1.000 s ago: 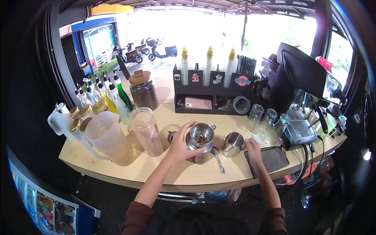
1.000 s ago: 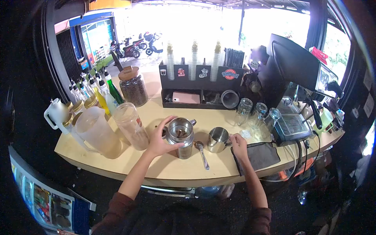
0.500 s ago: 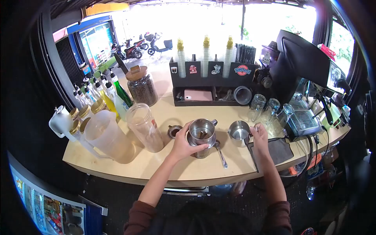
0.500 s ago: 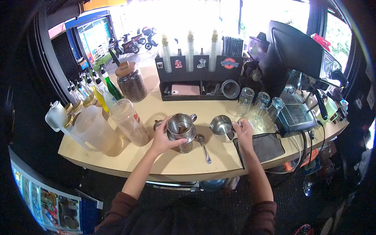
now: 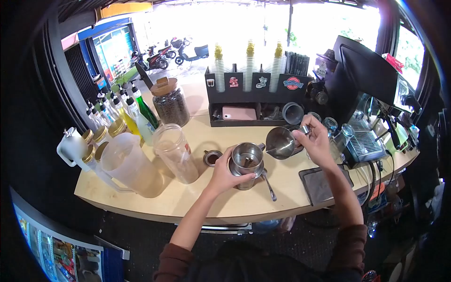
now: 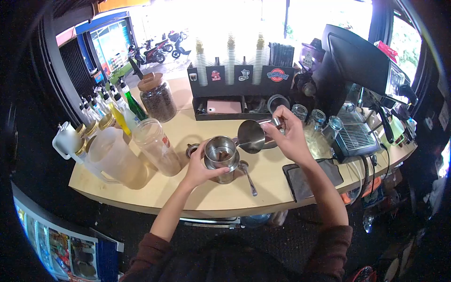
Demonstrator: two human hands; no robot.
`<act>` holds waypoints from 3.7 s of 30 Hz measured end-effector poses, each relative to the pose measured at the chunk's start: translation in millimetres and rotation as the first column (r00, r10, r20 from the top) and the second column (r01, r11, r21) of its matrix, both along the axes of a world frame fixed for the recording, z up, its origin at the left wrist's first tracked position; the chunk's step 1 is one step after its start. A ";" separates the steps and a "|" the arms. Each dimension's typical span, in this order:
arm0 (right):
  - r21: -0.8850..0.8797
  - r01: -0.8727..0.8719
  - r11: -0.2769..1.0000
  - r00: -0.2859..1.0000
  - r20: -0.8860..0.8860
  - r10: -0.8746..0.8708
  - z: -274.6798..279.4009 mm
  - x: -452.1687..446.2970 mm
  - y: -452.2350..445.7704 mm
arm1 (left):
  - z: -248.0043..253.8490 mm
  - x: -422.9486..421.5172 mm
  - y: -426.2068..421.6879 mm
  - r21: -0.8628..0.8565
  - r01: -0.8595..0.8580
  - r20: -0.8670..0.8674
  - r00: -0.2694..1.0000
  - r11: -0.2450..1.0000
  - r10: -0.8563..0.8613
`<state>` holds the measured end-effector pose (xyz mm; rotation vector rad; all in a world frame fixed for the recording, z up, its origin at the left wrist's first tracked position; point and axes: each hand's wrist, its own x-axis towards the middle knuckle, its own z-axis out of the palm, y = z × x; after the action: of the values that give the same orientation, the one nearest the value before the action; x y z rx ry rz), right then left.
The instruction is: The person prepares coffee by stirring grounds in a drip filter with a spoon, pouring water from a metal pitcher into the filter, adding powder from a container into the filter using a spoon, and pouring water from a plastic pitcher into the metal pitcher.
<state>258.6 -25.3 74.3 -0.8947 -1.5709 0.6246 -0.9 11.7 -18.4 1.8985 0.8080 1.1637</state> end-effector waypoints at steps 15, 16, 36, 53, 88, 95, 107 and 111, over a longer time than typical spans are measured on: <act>-0.022 -0.073 0.997 0.981 0.181 0.076 38.1 -36.4 10.5 | -7.0 2.2 3.1 -0.001 0.027 0.062 0.998 1.000 -0.027; -0.044 -0.075 0.996 0.981 0.173 0.081 40.5 -39.3 9.5 | -6.8 2.3 3.2 -0.004 0.035 0.068 0.997 0.999 -0.034; 0.041 -0.027 0.999 0.926 0.378 0.010 47.3 -49.6 13.5 | -5.9 3.0 1.5 -0.006 0.033 0.078 0.996 0.999 -0.032; 0.032 -0.019 0.999 0.918 0.396 0.005 51.8 -54.2 11.0 | -4.6 2.9 1.4 -0.013 0.049 0.084 0.995 0.999 -0.047; 0.043 0.047 0.998 0.922 0.382 -0.060 54.4 -58.3 24.2 | -8.3 3.8 3.3 0.017 0.064 0.107 0.992 0.998 -0.066; -0.035 0.051 0.998 0.945 0.325 -0.037 60.1 -61.9 16.6 | -8.1 3.7 2.8 -0.016 0.074 0.109 0.991 0.997 -0.072; -0.012 0.044 0.999 0.999 0.011 -0.043 21.0 -8.2 39.9 | -7.1 3.1 2.4 -0.015 0.066 0.085 0.994 0.998 -0.065; -0.165 0.123 0.979 0.969 -0.191 -0.154 -8.0 14.3 32.0 | -9.5 3.5 3.4 -0.006 0.059 0.067 0.996 0.998 -0.058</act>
<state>272.9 6.8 66.2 -1.0121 -1.2788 0.7188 2.6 15.1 -27.9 1.8539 0.7148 1.1799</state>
